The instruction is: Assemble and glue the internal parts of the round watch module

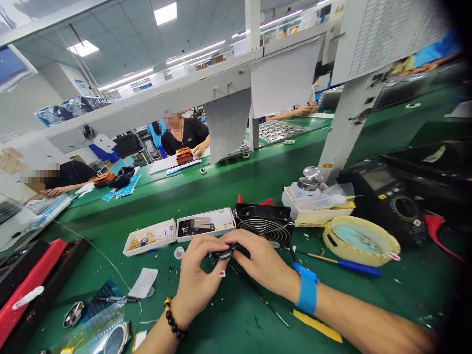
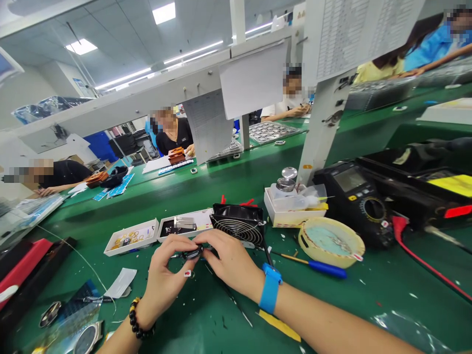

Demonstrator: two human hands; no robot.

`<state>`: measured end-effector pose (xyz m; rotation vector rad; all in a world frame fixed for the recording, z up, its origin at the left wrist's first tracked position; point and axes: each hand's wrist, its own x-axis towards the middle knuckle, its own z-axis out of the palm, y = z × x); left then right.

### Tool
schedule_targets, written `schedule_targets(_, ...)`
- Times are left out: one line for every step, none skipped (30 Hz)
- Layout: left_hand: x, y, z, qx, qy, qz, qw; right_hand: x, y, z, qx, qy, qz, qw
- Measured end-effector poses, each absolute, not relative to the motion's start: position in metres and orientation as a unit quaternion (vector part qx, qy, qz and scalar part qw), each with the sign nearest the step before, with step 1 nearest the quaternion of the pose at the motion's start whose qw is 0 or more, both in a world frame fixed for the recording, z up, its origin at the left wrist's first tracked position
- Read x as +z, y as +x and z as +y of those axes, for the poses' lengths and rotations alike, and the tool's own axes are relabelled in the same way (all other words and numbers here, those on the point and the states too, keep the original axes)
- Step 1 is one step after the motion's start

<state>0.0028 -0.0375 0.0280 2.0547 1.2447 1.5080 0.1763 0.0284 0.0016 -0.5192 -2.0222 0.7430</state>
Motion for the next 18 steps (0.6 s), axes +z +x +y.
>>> schedule_targets(0.0285, 0.0037, -0.0379, 0.528, 0.714, 0.433, 0.157, 0.0015, 0.1763, 0.0281, 0.302, -0.21, -0.816, 0.445)
schedule_targets(0.0289, 0.0043, -0.0383, 0.53, 0.712, 0.433, 0.159, 0.0014, 0.1764, 0.0279, 0.303, -0.211, -0.816, 0.445)
schedule_targets(0.0292, 0.0047, -0.0386, 0.531, 0.711, 0.432, 0.161, 0.0013, 0.1764, 0.0277, 0.303, -0.21, -0.815, 0.447)
schedule_targets(0.0294, 0.005, -0.0388, 0.531, 0.711, 0.431, 0.162, 0.0013, 0.1766, 0.0276, 0.303, -0.209, -0.814, 0.45)
schedule_targets(0.0295, 0.0051, -0.039, 0.532, 0.71, 0.431, 0.163, 0.0012, 0.1767, 0.0275, 0.303, -0.207, -0.813, 0.452)
schedule_targets(0.0295, 0.0052, -0.0391, 0.535, 0.708, 0.431, 0.165, 0.0012, 0.1768, 0.0275, 0.303, -0.206, -0.812, 0.454)
schedule_targets(0.0294, 0.0054, -0.0392, 0.539, 0.704, 0.432, 0.168, 0.0012, 0.1769, 0.0274, 0.303, -0.206, -0.812, 0.455)
schedule_targets(0.0293, 0.0056, -0.0393, 0.542, 0.7, 0.432, 0.17, 0.0012, 0.177, 0.0273, 0.302, -0.206, -0.811, 0.457)
schedule_targets(0.0292, 0.0058, -0.0394, 0.545, 0.697, 0.432, 0.172, 0.0012, 0.177, 0.0273, 0.3, -0.206, -0.811, 0.458)
schedule_targets(0.0292, 0.0061, -0.0395, 0.548, 0.695, 0.432, 0.174, 0.0012, 0.1769, 0.0273, 0.298, -0.207, -0.811, 0.46)
schedule_targets(0.0293, 0.0062, -0.0396, 0.548, 0.695, 0.432, 0.175, 0.0011, 0.1768, 0.0274, 0.296, -0.207, -0.811, 0.461)
schedule_targets(0.0295, 0.0064, -0.0398, 0.548, 0.696, 0.431, 0.174, 0.0011, 0.1766, 0.0276, 0.294, -0.207, -0.81, 0.462)
schedule_targets(0.0297, 0.0064, -0.04, 0.547, 0.697, 0.431, 0.173, 0.001, 0.1764, 0.0278, 0.293, -0.206, -0.81, 0.464)
schedule_targets(0.0299, 0.0062, -0.0401, 0.547, 0.698, 0.43, 0.171, 0.001, 0.1762, 0.028, 0.292, -0.205, -0.81, 0.466)
schedule_targets(0.03, 0.006, -0.0403, 0.546, 0.699, 0.43, 0.169, 0.0009, 0.176, 0.0282, 0.291, -0.203, -0.81, 0.467)
schedule_targets(0.03, 0.0058, -0.0404, 0.545, 0.701, 0.43, 0.167, 0.001, 0.176, 0.0283, 0.29, -0.201, -0.81, 0.469)
schedule_targets(0.0299, 0.0054, -0.0405, 0.544, 0.702, 0.43, 0.166, 0.001, 0.176, 0.0282, 0.289, -0.2, -0.81, 0.47)
schedule_targets(0.0298, 0.0051, -0.0405, 0.543, 0.702, 0.431, 0.165, 0.0012, 0.176, 0.0281, 0.287, -0.2, -0.81, 0.471)
